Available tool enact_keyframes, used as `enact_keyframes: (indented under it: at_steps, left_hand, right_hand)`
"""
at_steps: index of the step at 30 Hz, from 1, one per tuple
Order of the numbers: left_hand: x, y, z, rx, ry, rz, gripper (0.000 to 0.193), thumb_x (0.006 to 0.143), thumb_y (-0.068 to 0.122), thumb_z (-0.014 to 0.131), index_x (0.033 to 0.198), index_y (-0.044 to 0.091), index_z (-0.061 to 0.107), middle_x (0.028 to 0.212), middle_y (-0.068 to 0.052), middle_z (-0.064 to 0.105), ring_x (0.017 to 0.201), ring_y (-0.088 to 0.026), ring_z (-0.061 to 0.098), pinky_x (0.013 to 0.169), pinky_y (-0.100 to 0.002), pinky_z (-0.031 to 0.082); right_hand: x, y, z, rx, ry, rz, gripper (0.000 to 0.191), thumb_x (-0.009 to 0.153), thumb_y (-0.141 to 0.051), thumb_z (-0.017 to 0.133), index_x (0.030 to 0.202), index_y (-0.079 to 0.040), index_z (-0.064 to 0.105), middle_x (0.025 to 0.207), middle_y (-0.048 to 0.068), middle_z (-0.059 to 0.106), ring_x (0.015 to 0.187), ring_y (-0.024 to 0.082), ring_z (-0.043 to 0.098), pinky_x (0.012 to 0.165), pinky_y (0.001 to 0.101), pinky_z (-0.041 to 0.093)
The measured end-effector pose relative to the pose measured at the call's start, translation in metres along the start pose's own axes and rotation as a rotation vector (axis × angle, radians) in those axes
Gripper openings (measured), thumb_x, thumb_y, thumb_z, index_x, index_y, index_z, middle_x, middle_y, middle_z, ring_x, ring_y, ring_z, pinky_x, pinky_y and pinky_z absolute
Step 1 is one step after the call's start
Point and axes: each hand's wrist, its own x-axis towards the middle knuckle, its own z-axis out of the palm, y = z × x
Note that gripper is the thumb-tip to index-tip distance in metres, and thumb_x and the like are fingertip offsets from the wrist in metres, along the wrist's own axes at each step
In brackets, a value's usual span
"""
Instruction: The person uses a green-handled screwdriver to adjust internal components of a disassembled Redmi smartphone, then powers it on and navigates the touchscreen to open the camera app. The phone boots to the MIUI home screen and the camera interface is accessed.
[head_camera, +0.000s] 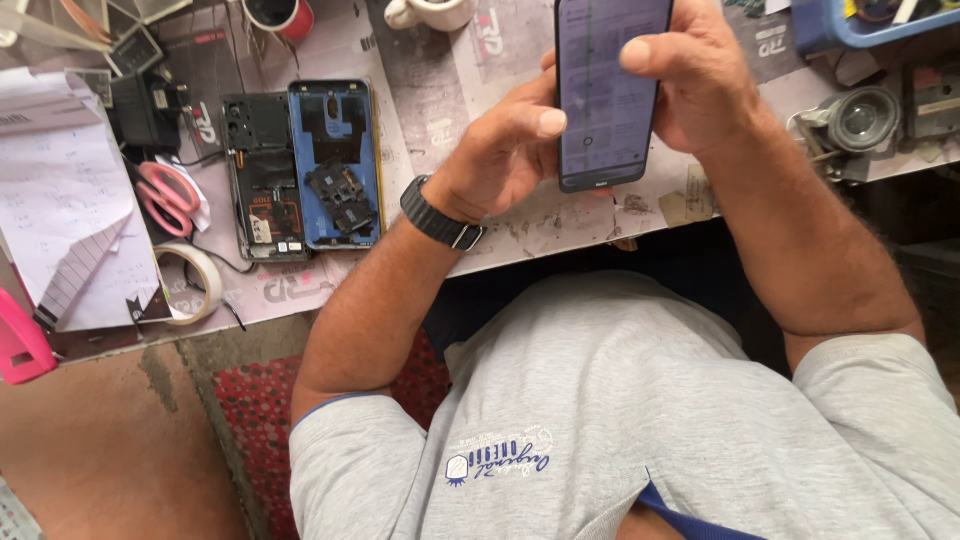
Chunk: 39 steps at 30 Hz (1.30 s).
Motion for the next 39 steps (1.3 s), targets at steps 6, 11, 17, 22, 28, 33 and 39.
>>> enact_keyframes:
  at_steps: [6, 11, 17, 22, 28, 33, 39]
  left_hand:
    - [-0.001, 0.001, -0.001, 0.025, -0.011, 0.029, 0.106, 0.078, 0.052, 0.071, 0.158, 0.002, 0.023, 0.135, -0.027, 0.053, 0.119, -0.041, 0.065, 0.094, -0.057, 0.063]
    - [0.000, 0.000, -0.004, 0.035, -0.015, 0.057, 0.104, 0.081, 0.052, 0.072, 0.157, -0.003, 0.029, 0.136, -0.030, 0.056, 0.122, -0.043, 0.067, 0.093, -0.056, 0.067]
    - [0.000, -0.002, -0.010, 0.020, 0.005, 0.064, 0.105, 0.082, 0.051, 0.073, 0.157, -0.008, 0.029, 0.138, -0.032, 0.056, 0.124, -0.044, 0.067, 0.094, -0.055, 0.067]
    - [0.001, -0.003, -0.010, 0.020, 0.009, 0.067, 0.104, 0.081, 0.050, 0.073, 0.156, -0.007, 0.028, 0.136, -0.031, 0.056, 0.122, -0.042, 0.067, 0.092, -0.054, 0.067]
    - [0.001, -0.001, -0.008, 0.031, -0.007, 0.054, 0.102, 0.082, 0.050, 0.072, 0.156, -0.007, 0.031, 0.133, -0.029, 0.056, 0.120, -0.041, 0.067, 0.093, -0.053, 0.066]
    - [0.000, 0.001, -0.004, 0.047, -0.007, 0.036, 0.102, 0.080, 0.051, 0.072, 0.156, -0.005, 0.031, 0.134, -0.027, 0.055, 0.121, -0.040, 0.065, 0.093, -0.056, 0.065]
    - [0.000, 0.002, -0.001, 0.044, 0.011, 0.016, 0.102, 0.079, 0.051, 0.072, 0.155, -0.004, 0.031, 0.137, -0.028, 0.052, 0.126, -0.040, 0.062, 0.095, -0.058, 0.065]
  right_hand:
    - [-0.010, -0.001, -0.010, 0.107, -0.028, 0.028, 0.028, 0.107, -0.014, 0.069, 0.129, 0.003, 0.062, 0.117, 0.018, 0.071, 0.105, 0.023, 0.073, 0.097, 0.0360, 0.063]
    - [-0.020, -0.007, -0.006, -0.090, -0.052, 0.033, 0.044, 0.101, -0.003, 0.077, 0.139, -0.001, 0.054, 0.128, 0.013, 0.066, 0.119, 0.020, 0.068, 0.107, 0.0354, 0.059]
    - [-0.021, -0.004, -0.003, -0.197, -0.027, 0.047, 0.055, 0.095, -0.006, 0.079, 0.141, -0.003, 0.050, 0.128, 0.010, 0.061, 0.121, 0.018, 0.064, 0.110, 0.0347, 0.057]
    - [-0.020, 0.001, -0.007, -0.109, -0.043, 0.037, 0.048, 0.099, -0.006, 0.077, 0.140, -0.001, 0.051, 0.127, 0.012, 0.064, 0.119, 0.019, 0.067, 0.108, 0.0352, 0.060]
    - [-0.017, 0.003, -0.006, -0.117, -0.037, -0.037, 0.056, 0.098, -0.009, 0.076, 0.145, -0.003, 0.048, 0.128, 0.010, 0.063, 0.121, 0.017, 0.065, 0.109, 0.0333, 0.057]
    - [-0.019, 0.007, -0.006, -0.130, 0.028, -0.034, 0.039, 0.107, -0.012, 0.074, 0.138, 0.000, 0.054, 0.124, 0.010, 0.067, 0.116, 0.016, 0.067, 0.106, 0.0317, 0.058]
    - [-0.019, 0.009, -0.006, -0.165, 0.095, -0.031, 0.033, 0.110, -0.016, 0.069, 0.135, 0.002, 0.058, 0.121, 0.010, 0.069, 0.112, 0.014, 0.068, 0.103, 0.0305, 0.058]
